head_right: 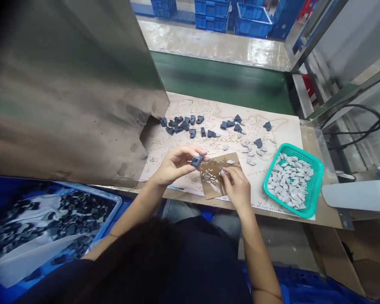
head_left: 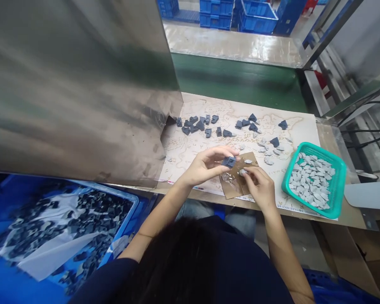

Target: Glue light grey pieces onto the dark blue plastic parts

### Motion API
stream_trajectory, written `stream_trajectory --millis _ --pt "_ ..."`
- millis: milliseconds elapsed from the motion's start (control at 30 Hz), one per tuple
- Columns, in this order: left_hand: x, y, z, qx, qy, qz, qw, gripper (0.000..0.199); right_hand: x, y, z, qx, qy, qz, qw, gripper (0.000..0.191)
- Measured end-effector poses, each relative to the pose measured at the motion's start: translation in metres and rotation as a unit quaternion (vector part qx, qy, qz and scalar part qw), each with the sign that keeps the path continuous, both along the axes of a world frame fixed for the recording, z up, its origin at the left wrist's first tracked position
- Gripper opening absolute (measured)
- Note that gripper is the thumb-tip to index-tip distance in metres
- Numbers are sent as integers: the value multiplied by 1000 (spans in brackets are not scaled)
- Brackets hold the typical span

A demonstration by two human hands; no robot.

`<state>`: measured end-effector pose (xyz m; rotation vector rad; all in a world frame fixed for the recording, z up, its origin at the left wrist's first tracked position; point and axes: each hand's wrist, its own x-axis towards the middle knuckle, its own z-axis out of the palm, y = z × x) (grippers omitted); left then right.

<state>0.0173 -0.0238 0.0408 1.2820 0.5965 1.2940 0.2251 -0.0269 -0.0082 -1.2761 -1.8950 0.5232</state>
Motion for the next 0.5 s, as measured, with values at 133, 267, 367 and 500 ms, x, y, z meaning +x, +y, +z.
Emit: stream_trajectory --millis 133,267,367,500 --pt "-6 -8 0 -14 9 9 1000 22 -3 8 -16 3 -58 20 998 21" --pt "-7 -12 -3 -43 11 32 999 29 -3 7 -9 -4 -37 -11 999 21" --pt "-2 -13 -4 -63 20 40 997 30 -2 3 8 -14 19 -56 998 18" --pt "-4 -13 -13 -88 71 71 991 31 -3 -3 25 -49 144 -80 985 22"
